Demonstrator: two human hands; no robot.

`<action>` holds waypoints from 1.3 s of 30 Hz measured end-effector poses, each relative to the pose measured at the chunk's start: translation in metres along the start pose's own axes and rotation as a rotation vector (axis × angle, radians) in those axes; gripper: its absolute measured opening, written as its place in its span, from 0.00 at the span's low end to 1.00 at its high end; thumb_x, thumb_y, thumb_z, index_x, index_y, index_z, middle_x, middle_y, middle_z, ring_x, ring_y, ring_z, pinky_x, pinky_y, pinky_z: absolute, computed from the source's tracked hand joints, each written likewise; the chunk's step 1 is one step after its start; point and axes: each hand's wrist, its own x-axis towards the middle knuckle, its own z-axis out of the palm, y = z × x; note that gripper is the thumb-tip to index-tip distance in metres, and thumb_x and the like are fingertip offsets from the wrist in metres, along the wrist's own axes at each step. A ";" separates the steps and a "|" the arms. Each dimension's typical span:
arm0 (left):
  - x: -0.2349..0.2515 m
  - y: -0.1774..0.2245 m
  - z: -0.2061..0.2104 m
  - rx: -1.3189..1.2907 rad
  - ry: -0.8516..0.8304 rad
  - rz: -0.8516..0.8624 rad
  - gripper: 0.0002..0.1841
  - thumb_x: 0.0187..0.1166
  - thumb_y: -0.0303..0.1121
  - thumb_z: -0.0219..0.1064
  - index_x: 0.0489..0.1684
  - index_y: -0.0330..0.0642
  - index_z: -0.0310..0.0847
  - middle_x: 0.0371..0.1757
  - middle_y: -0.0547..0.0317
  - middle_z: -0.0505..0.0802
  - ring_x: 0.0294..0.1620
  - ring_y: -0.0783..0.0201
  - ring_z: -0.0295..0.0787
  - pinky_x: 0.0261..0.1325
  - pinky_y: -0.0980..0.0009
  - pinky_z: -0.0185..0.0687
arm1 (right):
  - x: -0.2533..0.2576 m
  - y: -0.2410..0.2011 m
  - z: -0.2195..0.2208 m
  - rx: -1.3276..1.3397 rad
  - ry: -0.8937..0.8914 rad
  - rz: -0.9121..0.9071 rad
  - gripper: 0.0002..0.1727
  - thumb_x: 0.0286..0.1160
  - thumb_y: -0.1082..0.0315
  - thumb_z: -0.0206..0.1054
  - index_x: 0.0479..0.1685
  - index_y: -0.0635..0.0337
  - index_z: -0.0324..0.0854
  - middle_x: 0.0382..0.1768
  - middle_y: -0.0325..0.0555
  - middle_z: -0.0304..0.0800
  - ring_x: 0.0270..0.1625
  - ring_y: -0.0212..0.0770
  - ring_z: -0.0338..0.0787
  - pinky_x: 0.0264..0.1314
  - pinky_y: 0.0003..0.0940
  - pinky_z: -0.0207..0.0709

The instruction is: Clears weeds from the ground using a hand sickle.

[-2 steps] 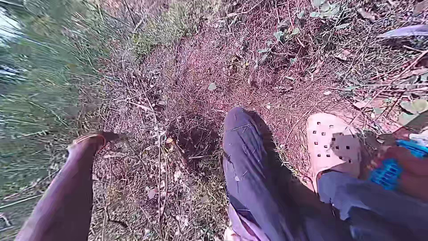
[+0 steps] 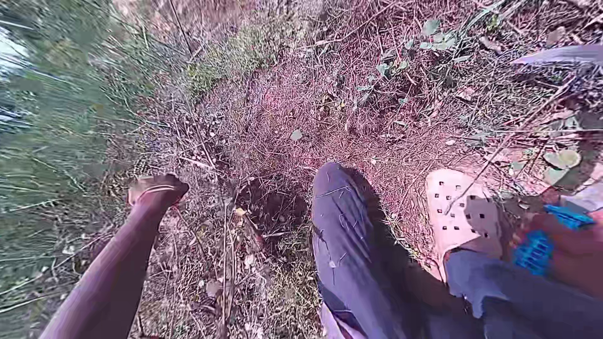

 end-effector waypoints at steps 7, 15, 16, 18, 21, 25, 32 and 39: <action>0.032 0.313 -0.214 -0.132 0.112 0.537 0.22 0.93 0.36 0.49 0.74 0.31 0.78 0.64 0.25 0.88 0.70 0.27 0.83 0.70 0.31 0.72 | -0.009 0.000 0.000 -0.201 0.050 -0.148 0.29 0.64 0.64 0.62 0.66 0.72 0.74 0.26 0.42 0.82 0.21 0.31 0.81 0.25 0.33 0.79; 0.033 0.514 -0.334 -0.550 0.447 1.050 0.26 0.82 0.40 0.69 0.76 0.36 0.79 0.74 0.32 0.84 0.80 0.29 0.74 0.74 0.28 0.67 | -0.009 0.001 -0.022 -0.472 0.005 -0.231 0.29 0.70 0.61 0.63 0.67 0.74 0.76 0.28 0.51 0.85 0.25 0.43 0.85 0.29 0.42 0.80; 0.036 0.525 -0.338 -0.583 0.365 1.006 0.31 0.80 0.44 0.71 0.80 0.39 0.76 0.78 0.32 0.81 0.85 0.29 0.69 0.77 0.26 0.63 | -0.006 0.001 -0.025 -0.512 0.005 -0.214 0.29 0.71 0.61 0.63 0.67 0.74 0.76 0.28 0.52 0.86 0.26 0.45 0.86 0.30 0.44 0.80; 0.051 0.538 -0.331 -0.600 0.191 0.932 0.38 0.79 0.52 0.72 0.87 0.44 0.69 0.84 0.31 0.75 0.88 0.27 0.62 0.78 0.21 0.55 | 0.005 -0.013 -0.029 -0.590 0.011 -0.199 0.24 0.72 0.67 0.63 0.66 0.71 0.78 0.26 0.53 0.87 0.26 0.47 0.87 0.30 0.46 0.81; 0.064 0.544 -0.287 -0.546 0.050 0.892 0.35 0.79 0.49 0.74 0.81 0.38 0.74 0.80 0.27 0.78 0.87 0.24 0.62 0.82 0.21 0.49 | 0.026 -0.036 -0.037 -0.667 0.053 -0.306 0.22 0.73 0.69 0.63 0.65 0.73 0.79 0.28 0.56 0.88 0.27 0.50 0.88 0.31 0.49 0.82; 0.064 0.553 -0.252 -0.487 0.137 0.901 0.27 0.81 0.45 0.70 0.72 0.36 0.83 0.81 0.33 0.79 0.88 0.29 0.61 0.87 0.26 0.43 | 0.067 -0.076 -0.037 -0.599 0.292 -0.633 0.23 0.71 0.65 0.63 0.57 0.79 0.79 0.27 0.50 0.87 0.26 0.37 0.87 0.31 0.34 0.82; 0.056 0.545 -0.236 -0.697 0.155 0.874 0.18 0.79 0.36 0.69 0.65 0.42 0.90 0.79 0.42 0.83 0.87 0.33 0.62 0.88 0.31 0.45 | 0.118 -0.091 0.014 -0.413 0.131 -0.376 0.26 0.77 0.65 0.63 0.72 0.67 0.70 0.32 0.48 0.84 0.28 0.39 0.86 0.35 0.38 0.83; 0.053 0.529 -0.230 -0.724 0.149 0.901 0.16 0.81 0.33 0.67 0.61 0.40 0.91 0.77 0.43 0.84 0.85 0.35 0.66 0.87 0.35 0.52 | 0.085 -0.003 -0.006 -0.548 -0.075 0.060 0.32 0.81 0.67 0.62 0.82 0.71 0.60 0.44 0.59 0.86 0.39 0.49 0.89 0.45 0.48 0.84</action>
